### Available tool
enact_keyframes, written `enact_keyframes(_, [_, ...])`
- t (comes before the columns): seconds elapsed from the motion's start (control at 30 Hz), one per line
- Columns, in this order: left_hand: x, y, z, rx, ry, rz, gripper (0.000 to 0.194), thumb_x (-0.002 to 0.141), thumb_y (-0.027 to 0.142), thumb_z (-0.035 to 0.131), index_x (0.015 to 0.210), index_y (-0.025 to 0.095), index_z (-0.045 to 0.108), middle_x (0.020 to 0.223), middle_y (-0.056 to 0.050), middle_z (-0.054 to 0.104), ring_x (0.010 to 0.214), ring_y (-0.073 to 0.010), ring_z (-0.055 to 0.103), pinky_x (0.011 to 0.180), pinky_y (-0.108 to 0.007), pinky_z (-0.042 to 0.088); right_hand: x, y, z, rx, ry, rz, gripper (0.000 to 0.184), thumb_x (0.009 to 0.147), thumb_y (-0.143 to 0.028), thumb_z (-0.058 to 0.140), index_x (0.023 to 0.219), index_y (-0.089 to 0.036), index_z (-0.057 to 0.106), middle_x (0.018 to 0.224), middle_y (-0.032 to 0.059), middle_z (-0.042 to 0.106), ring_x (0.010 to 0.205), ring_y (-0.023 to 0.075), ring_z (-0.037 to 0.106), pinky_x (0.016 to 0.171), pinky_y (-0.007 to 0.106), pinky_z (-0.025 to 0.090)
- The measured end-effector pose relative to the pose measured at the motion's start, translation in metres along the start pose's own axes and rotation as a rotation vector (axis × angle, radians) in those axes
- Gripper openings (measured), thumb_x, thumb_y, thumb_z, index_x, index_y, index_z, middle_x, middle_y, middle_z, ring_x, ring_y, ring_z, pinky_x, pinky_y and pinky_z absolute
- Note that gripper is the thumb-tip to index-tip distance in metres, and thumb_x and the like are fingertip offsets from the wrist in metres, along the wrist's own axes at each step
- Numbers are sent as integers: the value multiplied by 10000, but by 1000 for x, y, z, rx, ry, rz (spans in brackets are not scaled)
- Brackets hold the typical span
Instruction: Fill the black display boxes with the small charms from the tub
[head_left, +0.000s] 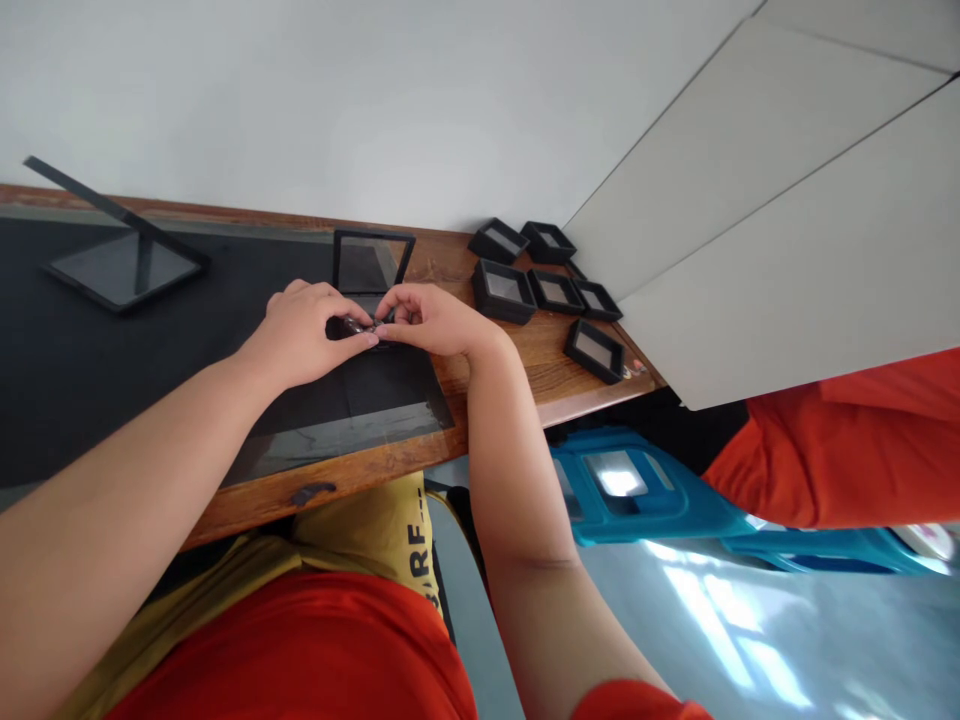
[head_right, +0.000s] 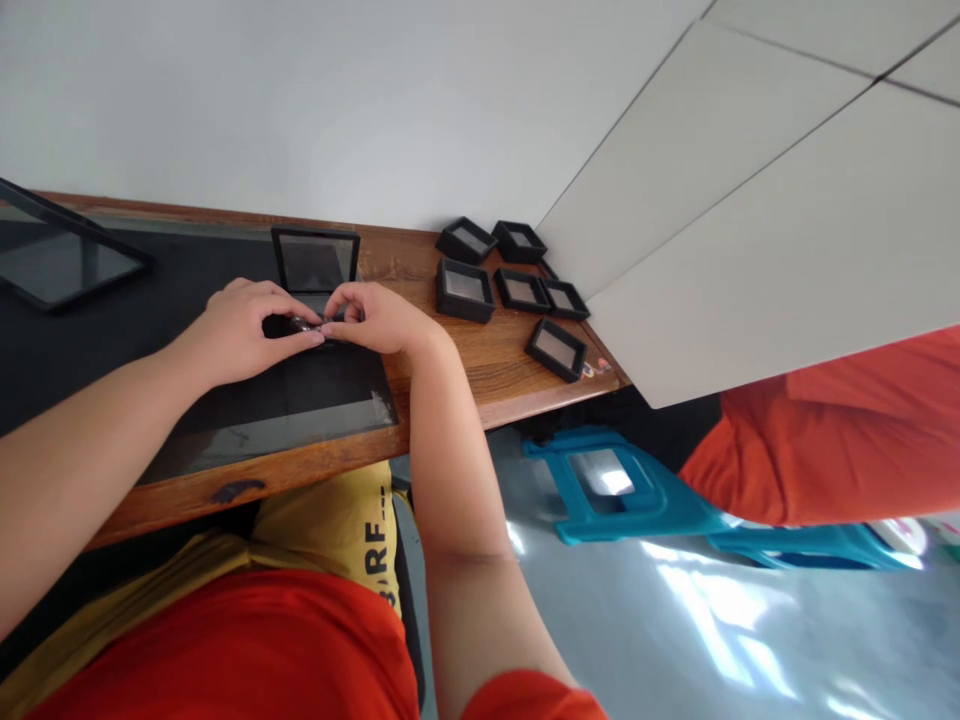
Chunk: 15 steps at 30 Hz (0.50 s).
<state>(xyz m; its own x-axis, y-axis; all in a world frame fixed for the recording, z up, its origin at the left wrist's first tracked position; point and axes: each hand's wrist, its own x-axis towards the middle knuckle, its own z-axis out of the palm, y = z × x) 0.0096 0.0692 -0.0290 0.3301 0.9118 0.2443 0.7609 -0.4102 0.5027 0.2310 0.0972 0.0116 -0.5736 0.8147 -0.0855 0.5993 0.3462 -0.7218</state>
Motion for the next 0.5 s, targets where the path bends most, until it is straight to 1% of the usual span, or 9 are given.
enact_keyframes(0.13, [1, 0, 0, 17, -9, -22, 314, 937, 508, 651, 1073, 308, 852, 1124, -109, 760, 1179, -392, 619, 1044, -571, 465, 0, 1, 0, -1, -6, 6, 222, 870, -289, 769, 1007, -147, 666, 701, -73, 518, 617, 97, 434, 627, 262, 328])
enact_keyframes(0.37, [2, -1, -1, 37, -1, 6, 331, 939, 505, 631, 1057, 277, 841, 1104, -116, 769, 1153, -399, 618, 1054, -571, 466, 0, 2, 0, -13, -7, -12, 201, 864, -272, 753, 1007, -160, 668, 677, -79, 506, 613, 97, 434, 641, 261, 324])
enact_keyframes(0.5, [1, -2, 0, 27, 22, 20, 315, 933, 497, 635, 1033, 265, 824, 1074, -117, 766, 1124, -382, 622, 1057, -561, 466, 0, 2, 0, -22, -3, -19, 190, 872, -280, 739, 1009, -160, 681, 674, -74, 507, 617, 102, 434, 640, 265, 319])
